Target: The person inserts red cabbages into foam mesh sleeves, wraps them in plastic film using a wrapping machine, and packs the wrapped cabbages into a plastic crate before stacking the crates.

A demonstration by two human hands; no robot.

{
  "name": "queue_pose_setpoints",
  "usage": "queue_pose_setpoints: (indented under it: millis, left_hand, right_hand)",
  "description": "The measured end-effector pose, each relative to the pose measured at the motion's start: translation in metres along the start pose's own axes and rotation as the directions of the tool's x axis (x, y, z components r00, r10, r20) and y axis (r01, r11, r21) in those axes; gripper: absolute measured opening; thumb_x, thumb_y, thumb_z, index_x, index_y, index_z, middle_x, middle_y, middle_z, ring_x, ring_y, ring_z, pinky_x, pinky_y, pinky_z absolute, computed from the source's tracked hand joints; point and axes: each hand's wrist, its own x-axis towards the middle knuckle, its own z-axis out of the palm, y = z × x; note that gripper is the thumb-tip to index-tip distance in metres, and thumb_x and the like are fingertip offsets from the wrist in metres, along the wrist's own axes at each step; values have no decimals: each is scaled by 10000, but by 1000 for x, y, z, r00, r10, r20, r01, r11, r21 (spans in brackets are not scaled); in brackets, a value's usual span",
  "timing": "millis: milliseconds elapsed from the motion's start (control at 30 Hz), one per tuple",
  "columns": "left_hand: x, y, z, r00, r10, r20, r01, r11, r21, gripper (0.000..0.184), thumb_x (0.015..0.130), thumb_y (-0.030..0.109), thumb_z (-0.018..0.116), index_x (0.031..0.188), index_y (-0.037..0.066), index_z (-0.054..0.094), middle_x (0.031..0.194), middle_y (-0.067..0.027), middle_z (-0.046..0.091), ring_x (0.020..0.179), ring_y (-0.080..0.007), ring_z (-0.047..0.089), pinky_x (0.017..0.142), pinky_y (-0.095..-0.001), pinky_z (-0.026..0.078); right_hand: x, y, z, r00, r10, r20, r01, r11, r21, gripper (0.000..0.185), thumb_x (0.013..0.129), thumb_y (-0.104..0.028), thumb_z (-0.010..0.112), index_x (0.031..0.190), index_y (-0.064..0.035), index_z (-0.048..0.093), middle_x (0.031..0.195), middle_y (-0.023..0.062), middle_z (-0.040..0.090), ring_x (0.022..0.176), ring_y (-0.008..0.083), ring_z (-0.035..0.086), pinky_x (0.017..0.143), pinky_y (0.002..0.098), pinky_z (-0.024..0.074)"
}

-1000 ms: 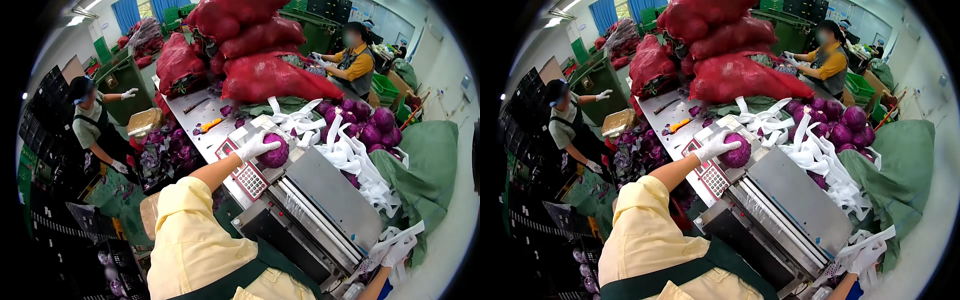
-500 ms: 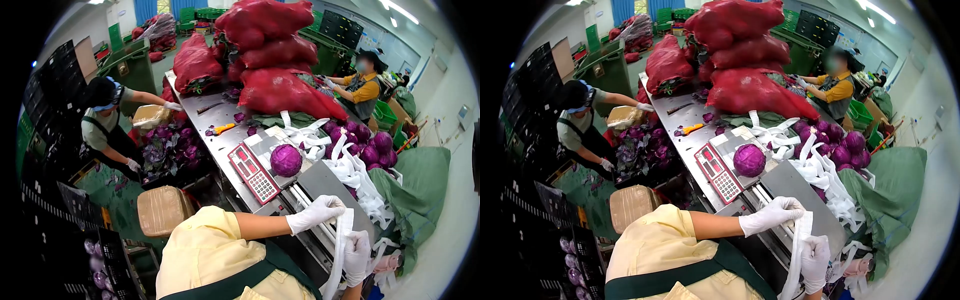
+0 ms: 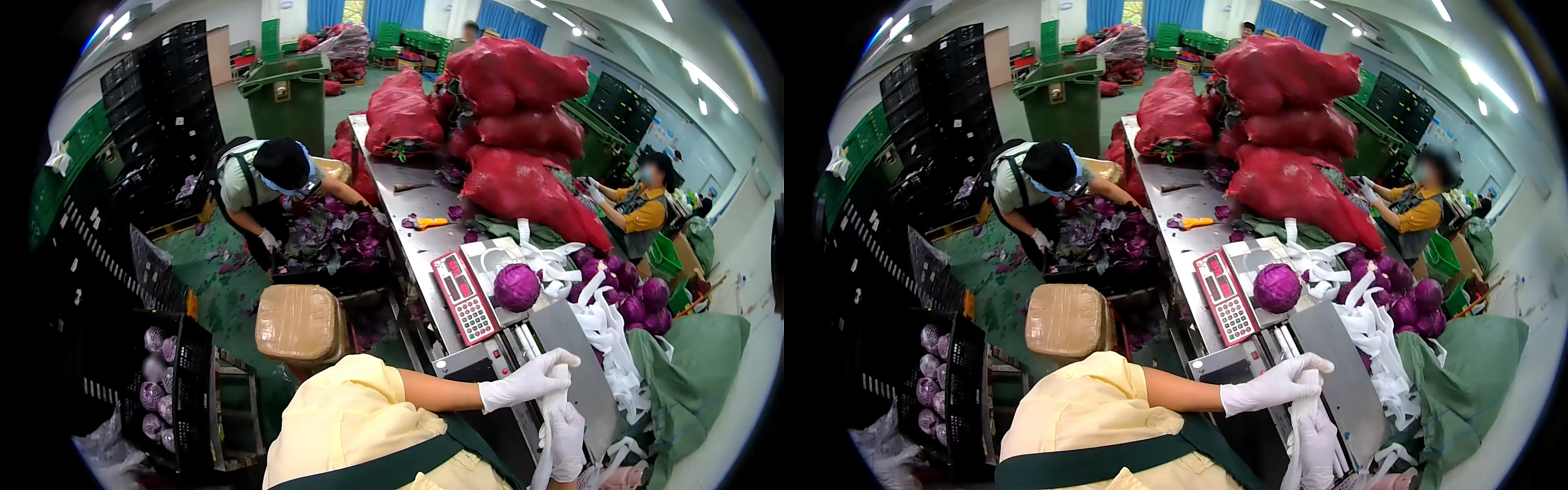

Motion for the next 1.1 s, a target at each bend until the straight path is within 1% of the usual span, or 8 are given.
queue_pose_setpoints:
  millis: [267,367,600,667,833,933,1033,1100]
  left_hand:
    - [-21,6,-8,962,-77,-262,72,997,-30,190,896,139,651,1038,23,603,876,8,631,841,-75,599,732,-242,500]
    - [-17,0,-11,981,-151,-121,136,983,-123,133,878,151,674,935,32,685,903,-3,645,792,-81,600,697,-233,491]
    - [10,5,-33,737,675,5,-463,501,731,181,879,182,654,1007,75,725,1006,-49,654,1053,-175,559,993,-340,389]
    - [20,9,-48,952,289,-103,-262,940,220,181,925,191,613,1004,41,674,992,-34,636,945,-116,578,881,-274,454]
    - [54,29,-91,974,-222,48,227,940,-254,290,953,310,596,1082,52,562,819,25,548,758,-37,523,687,-212,450]
    - [42,69,-129,650,-571,502,617,782,90,411,897,325,669,1180,46,564,762,73,539,708,-56,534,615,-225,448]
    - [49,19,-175,928,-349,130,339,936,91,173,902,189,634,996,45,625,873,-3,646,776,-106,609,665,-280,503]
    - [72,38,-196,895,-312,-319,331,944,4,138,905,137,622,1010,47,629,768,-17,635,675,-103,611,596,-242,495]
  right_hand:
    - [15,19,-4,963,-132,236,-30,816,577,507,970,-526,438,907,-39,564,559,49,539,399,136,482,361,255,396]
    - [27,21,33,891,-393,-228,421,902,92,462,1011,-405,442,1210,1,536,899,51,610,799,79,599,706,192,472]
    - [60,18,64,872,-294,-392,432,840,329,206,981,-217,548,973,-14,513,896,27,542,787,66,504,700,212,439]
    - [84,15,57,909,-261,-325,383,833,400,161,967,-170,552,966,-15,510,897,32,543,789,72,507,703,216,441]
    - [106,-33,75,755,-579,-307,360,758,-543,256,854,-134,637,1051,21,587,942,85,617,897,176,591,817,312,481]
    - [123,-36,48,862,-342,-375,381,924,33,264,926,-154,571,1116,25,531,990,67,587,872,160,576,781,297,475]
    - [150,-64,56,985,-33,-170,100,911,401,209,898,-83,576,1083,9,546,936,-13,595,848,104,557,740,265,465]
    - [170,-67,65,995,44,-95,-68,959,-274,240,852,-110,631,1063,0,600,1047,42,630,972,141,574,869,293,460]
